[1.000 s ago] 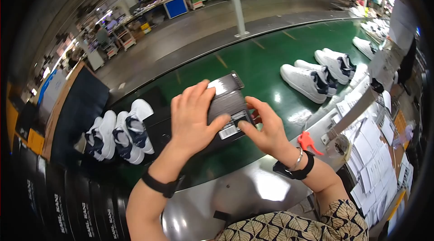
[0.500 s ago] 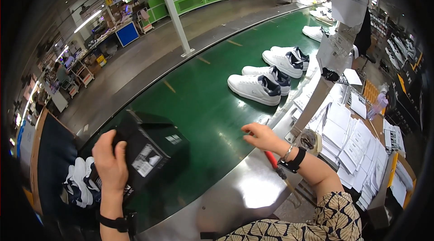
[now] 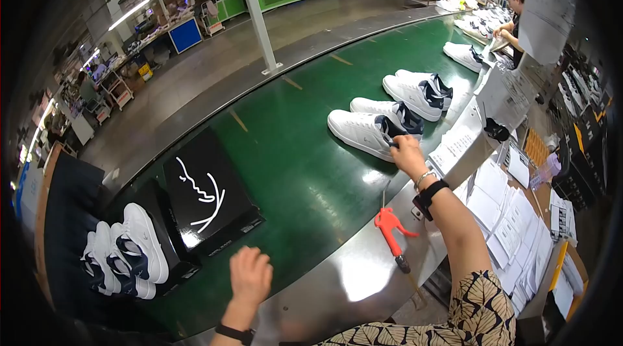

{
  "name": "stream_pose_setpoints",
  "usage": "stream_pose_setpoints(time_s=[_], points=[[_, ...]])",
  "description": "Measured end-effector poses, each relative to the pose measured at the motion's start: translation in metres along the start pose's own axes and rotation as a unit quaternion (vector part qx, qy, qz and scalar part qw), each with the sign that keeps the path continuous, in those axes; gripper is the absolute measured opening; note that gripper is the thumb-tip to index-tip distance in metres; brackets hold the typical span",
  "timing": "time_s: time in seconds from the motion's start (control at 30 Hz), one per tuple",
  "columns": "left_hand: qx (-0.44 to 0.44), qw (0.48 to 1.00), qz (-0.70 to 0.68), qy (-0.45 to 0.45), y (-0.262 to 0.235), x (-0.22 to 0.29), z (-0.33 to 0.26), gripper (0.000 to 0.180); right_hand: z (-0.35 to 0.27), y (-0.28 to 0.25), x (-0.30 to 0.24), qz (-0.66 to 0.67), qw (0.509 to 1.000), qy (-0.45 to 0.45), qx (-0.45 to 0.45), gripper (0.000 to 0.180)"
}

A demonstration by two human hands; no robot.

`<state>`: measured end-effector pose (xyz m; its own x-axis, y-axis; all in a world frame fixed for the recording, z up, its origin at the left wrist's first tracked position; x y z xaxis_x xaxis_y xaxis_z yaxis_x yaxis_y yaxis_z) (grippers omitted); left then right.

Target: Scanning shoeboxes and placing pairs of shoes into the corresponding boxes on a conveyor belt.

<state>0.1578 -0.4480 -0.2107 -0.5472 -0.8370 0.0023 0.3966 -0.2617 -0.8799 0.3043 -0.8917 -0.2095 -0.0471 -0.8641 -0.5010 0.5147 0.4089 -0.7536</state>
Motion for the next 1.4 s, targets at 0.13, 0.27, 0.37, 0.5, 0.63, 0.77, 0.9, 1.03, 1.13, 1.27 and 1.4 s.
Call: stream_pose_setpoints(time_s=[0.13,0.27,0.37,0.5,0.63,0.77,0.9,1.03,1.13,1.27,1.4], points=[[-0.176,0.976,-0.095,-0.085,0.053,0.043,-0.057,0.052,0.031,0.008,0.020,-0.078,0.994,0.075,0.009,0.030],[-0.205,0.965,-0.096,-0.135,0.079,0.073,-0.061,0.059,0.048,0.018,0.036,-0.129,0.986,0.107,-0.026,0.035],[-0.204,0.958,-0.096,-0.175,0.082,0.073,-0.063,0.061,0.057,0.026,0.039,-0.173,0.971,0.130,-0.106,0.045],[-0.187,0.961,-0.104,-0.173,0.083,0.076,-0.060,0.062,0.066,0.033,0.045,-0.216,0.933,0.210,-0.195,0.065],[-0.182,0.959,-0.101,-0.194,0.082,0.075,-0.059,0.062,0.078,0.029,0.019,-0.228,0.923,0.214,-0.222,0.056],[-0.163,0.963,-0.095,-0.190,0.083,0.078,-0.055,0.059,0.090,0.034,0.018,-0.221,0.929,0.175,-0.239,0.049],[-0.150,0.966,-0.092,-0.187,0.085,0.080,-0.052,0.058,0.089,0.038,-0.008,-0.144,0.955,0.071,-0.248,0.041],[-0.151,0.963,-0.103,-0.198,0.087,0.076,-0.055,0.058,0.072,0.048,-0.061,0.008,0.960,0.063,-0.274,0.040],[-0.156,0.962,-0.097,-0.204,0.091,0.077,-0.055,0.056,0.055,0.070,-0.109,0.162,0.937,0.045,-0.307,0.036],[-0.146,0.961,-0.091,-0.218,0.093,0.077,-0.056,0.051,0.024,0.070,-0.248,0.188,0.923,-0.045,-0.332,0.033],[-0.107,0.964,-0.104,-0.218,0.097,0.080,-0.052,0.046,0.001,0.084,-0.346,0.188,0.928,-0.119,-0.298,0.038]])
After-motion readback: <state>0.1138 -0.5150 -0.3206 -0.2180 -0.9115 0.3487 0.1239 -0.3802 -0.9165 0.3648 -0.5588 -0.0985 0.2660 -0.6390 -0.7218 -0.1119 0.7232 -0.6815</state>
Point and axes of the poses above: each hand's wrist, its own z-axis towards the middle knuckle, its own y-axis out of the palm, x = y × z, the point moved 4 cm from there along z, towards the middle knuckle, and after that the axes turned 8 degrees about z, right-handed, at the moved point
